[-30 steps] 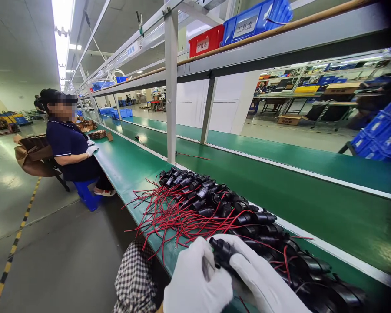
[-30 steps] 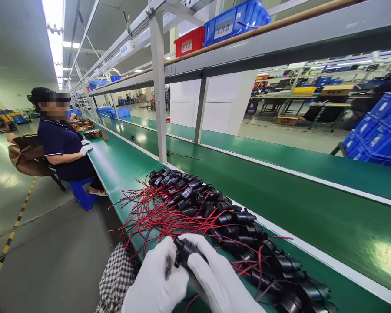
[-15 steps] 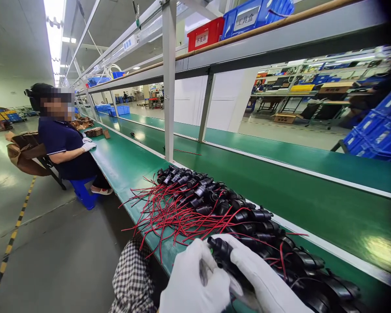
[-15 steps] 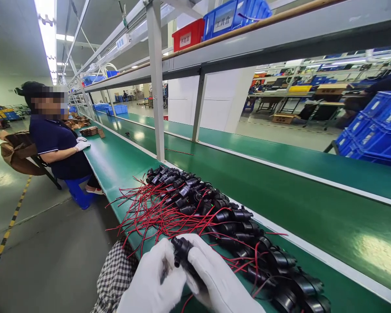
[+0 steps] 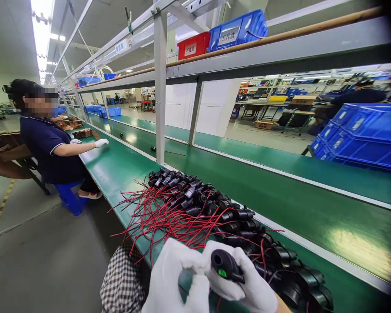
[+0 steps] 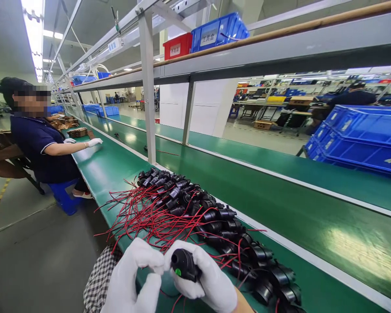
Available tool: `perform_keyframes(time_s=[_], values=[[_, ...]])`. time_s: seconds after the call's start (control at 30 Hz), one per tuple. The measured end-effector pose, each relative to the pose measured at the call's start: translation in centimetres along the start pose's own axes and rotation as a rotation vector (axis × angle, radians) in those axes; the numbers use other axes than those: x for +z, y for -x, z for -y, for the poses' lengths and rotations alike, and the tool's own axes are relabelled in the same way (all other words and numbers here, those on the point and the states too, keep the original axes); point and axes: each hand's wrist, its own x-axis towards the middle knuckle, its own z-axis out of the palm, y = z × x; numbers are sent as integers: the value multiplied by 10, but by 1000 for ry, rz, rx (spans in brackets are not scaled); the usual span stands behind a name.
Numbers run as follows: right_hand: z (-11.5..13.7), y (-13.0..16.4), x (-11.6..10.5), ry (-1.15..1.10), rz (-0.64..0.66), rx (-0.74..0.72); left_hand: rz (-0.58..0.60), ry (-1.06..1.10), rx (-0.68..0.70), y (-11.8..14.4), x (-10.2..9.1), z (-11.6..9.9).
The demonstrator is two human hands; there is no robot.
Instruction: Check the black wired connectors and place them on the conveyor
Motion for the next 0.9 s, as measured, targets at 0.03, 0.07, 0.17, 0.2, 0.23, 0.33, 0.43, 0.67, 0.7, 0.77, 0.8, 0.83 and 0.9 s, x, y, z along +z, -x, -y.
perform_keyframes(time_s=[0.03,0.07,0.17,0.2,0.23,0.33,0.43,0.67,0.7,0.77,0.8,0.83,0.9], values=[[1,0,-2,11,0,8,36,16,42,-4,-3,4],[2,1,-3,36,-1,22,88,8,46,-9,-5,5],[7,4,-5,194,-59,116,233,-79,-33,-28,-12,-1],[8,5,-5,249,-99,152,272,-95,-49,-35,-15,-4],[8,6,-3,277,-156,183,316,-90,-59,-42,-19,-7],[6,2,5,44,-261,218,487,79,-49,-61,-30,-7],[2,-6,13,-440,-133,230,652,293,93,-69,-34,10],[-14,-13,15,-680,-116,241,534,299,62,-51,-10,37],[-17,-14,13,-669,-100,241,525,305,57,-50,-9,37],[-24,-17,12,-650,-37,261,532,362,45,-51,-8,38],[-25,-17,13,-630,5,280,536,437,7,-52,-8,39],[-26,-17,14,-590,16,299,530,545,-55,-54,-8,41],[-21,-15,19,-434,-41,310,480,776,-202,-56,-8,46]])
